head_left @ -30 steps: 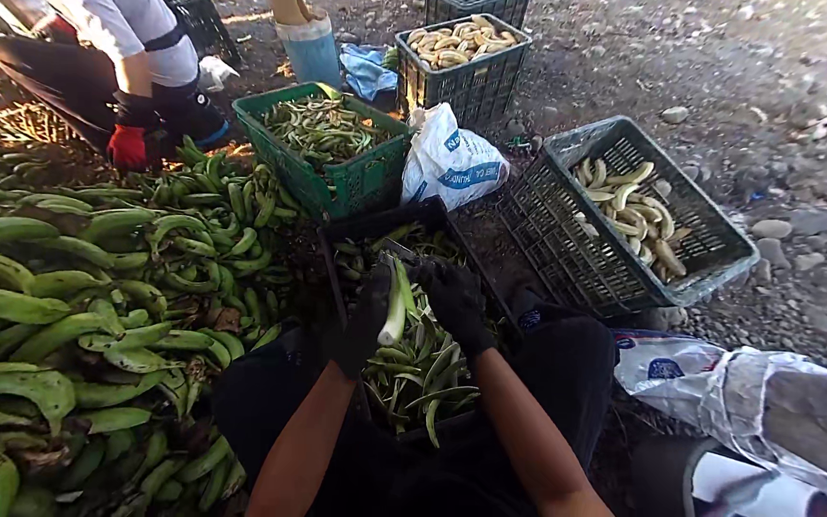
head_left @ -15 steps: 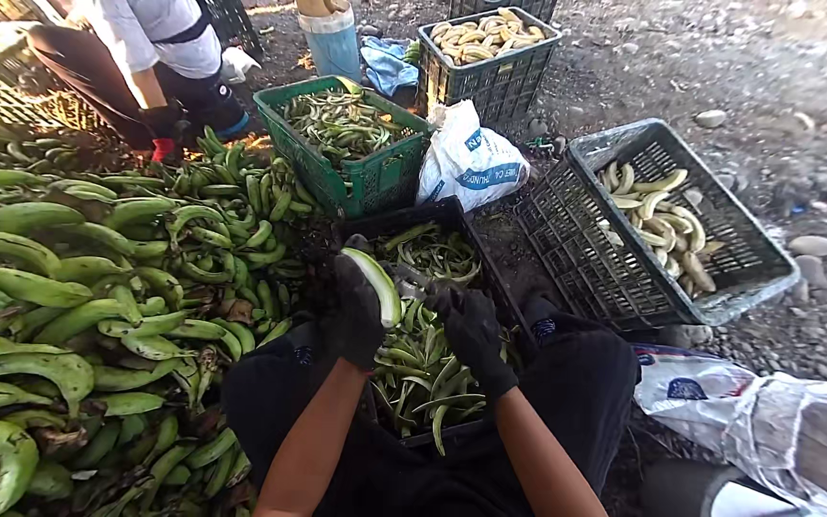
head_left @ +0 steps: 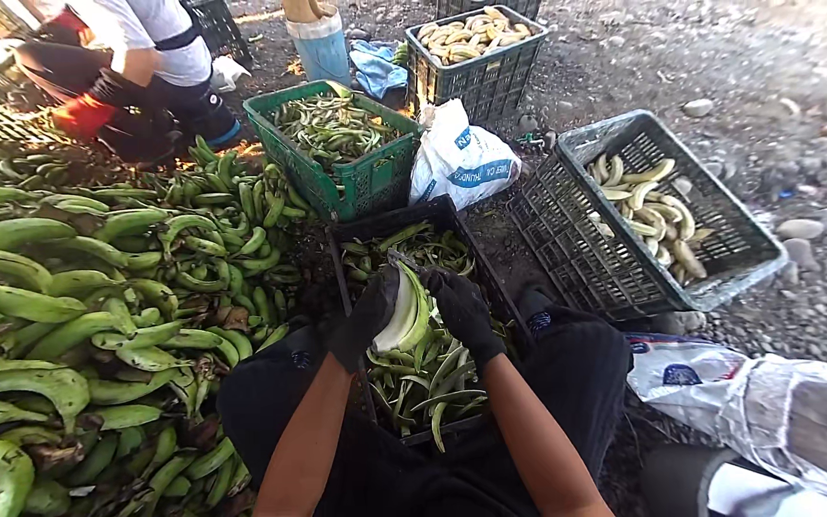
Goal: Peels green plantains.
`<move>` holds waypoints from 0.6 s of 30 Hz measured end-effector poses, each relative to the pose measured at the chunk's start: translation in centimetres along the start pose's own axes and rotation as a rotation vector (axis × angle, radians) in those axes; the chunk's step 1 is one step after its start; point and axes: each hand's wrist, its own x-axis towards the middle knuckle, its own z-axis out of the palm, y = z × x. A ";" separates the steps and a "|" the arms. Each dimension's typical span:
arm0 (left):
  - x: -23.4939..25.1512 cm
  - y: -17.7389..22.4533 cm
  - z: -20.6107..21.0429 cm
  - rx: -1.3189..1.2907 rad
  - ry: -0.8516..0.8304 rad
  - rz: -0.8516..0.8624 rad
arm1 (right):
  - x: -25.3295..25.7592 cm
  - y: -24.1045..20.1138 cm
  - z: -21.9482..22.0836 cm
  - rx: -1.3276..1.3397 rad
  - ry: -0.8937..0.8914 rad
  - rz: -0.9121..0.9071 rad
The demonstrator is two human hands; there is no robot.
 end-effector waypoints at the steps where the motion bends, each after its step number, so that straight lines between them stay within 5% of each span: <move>1: -0.2 0.0 -0.2 0.046 -0.045 0.018 | 0.0 0.0 0.0 0.012 0.001 -0.003; 5: -0.6 -0.6 0.6 0.078 -0.203 0.061 | 0.4 0.4 0.1 0.028 0.026 0.072; 12: 3.1 -2.4 1.7 -1.015 0.495 0.004 | -2.9 0.1 3.3 0.025 0.147 0.037; 15: 3.2 -4.0 1.8 -0.986 0.691 0.043 | -4.6 1.1 6.3 0.035 0.392 -0.169; 18: 2.9 -3.7 1.8 -1.020 0.664 0.026 | -4.5 0.9 6.4 0.021 0.449 -0.167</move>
